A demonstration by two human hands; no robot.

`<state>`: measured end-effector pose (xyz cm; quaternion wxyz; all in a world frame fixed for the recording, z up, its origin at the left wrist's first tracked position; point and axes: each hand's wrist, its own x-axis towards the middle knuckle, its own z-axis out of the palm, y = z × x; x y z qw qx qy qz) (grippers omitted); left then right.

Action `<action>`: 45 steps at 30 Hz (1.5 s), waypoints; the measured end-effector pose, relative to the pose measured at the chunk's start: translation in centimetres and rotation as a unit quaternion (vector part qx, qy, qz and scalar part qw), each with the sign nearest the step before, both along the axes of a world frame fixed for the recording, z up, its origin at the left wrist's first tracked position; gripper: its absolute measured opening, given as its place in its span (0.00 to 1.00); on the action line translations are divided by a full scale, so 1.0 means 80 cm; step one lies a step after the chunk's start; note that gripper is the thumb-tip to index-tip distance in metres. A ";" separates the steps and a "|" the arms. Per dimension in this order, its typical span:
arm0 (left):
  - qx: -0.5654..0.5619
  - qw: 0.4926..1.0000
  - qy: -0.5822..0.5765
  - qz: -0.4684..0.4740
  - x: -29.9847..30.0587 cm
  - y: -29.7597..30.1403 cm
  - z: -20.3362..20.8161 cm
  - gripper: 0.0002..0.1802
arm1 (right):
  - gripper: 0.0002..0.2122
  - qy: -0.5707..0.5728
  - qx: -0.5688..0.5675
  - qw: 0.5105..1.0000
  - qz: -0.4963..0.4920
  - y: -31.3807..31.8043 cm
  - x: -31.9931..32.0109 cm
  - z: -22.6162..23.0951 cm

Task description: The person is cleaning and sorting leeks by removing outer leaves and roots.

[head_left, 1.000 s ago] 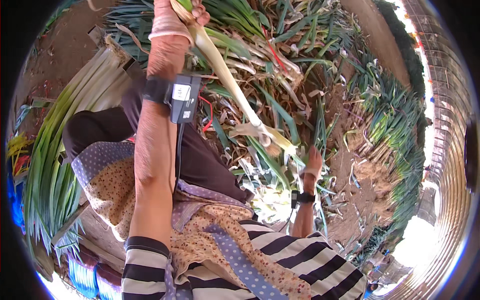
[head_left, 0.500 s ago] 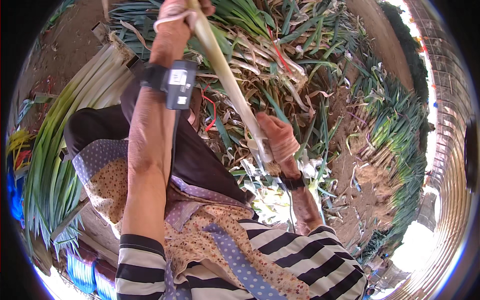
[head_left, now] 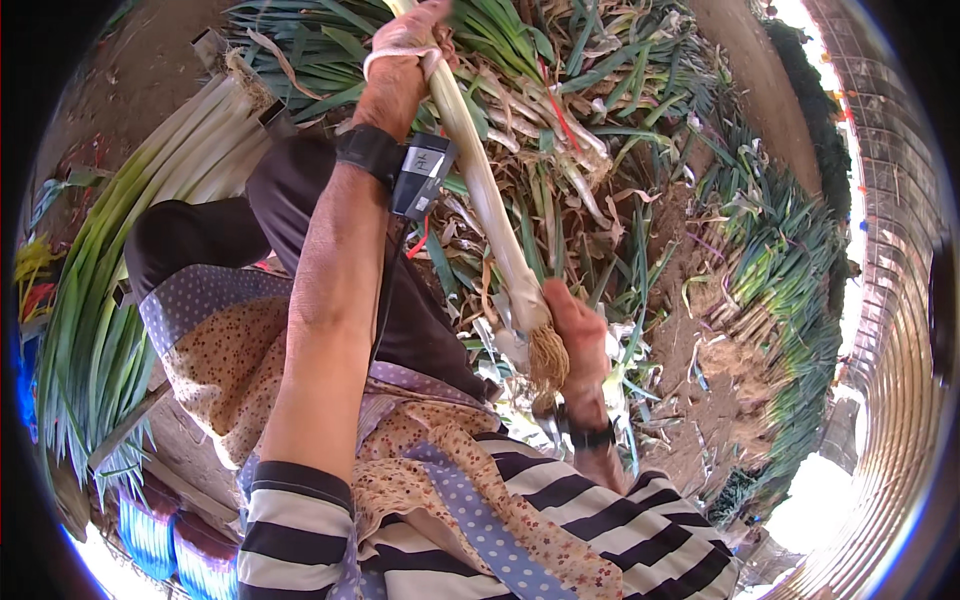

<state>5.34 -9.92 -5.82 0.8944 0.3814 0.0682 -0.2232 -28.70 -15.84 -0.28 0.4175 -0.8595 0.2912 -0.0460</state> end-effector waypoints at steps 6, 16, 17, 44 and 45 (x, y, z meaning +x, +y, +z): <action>0.016 0.997 0.006 0.081 0.023 0.029 -0.013 0.09 | 0.12 0.227 0.044 0.952 -0.202 0.022 -0.122 0.078; -0.038 0.990 -0.062 0.120 0.002 0.018 0.023 0.14 | 0.25 0.071 -0.494 0.863 -0.081 -0.114 -0.153 -0.014; -0.059 0.992 -0.059 0.094 -0.007 0.019 0.025 0.17 | 0.28 -0.058 -0.534 0.842 -0.056 -0.112 -0.125 -0.014; -0.079 0.970 -0.160 -0.168 -0.055 -0.017 0.059 0.67 | 0.13 -0.108 -0.126 0.985 0.041 -0.015 -0.037 -0.017; -0.106 0.962 -0.159 -0.195 -0.055 -0.011 0.059 0.65 | 0.18 -0.134 -0.174 0.974 0.057 -0.012 -0.041 -0.025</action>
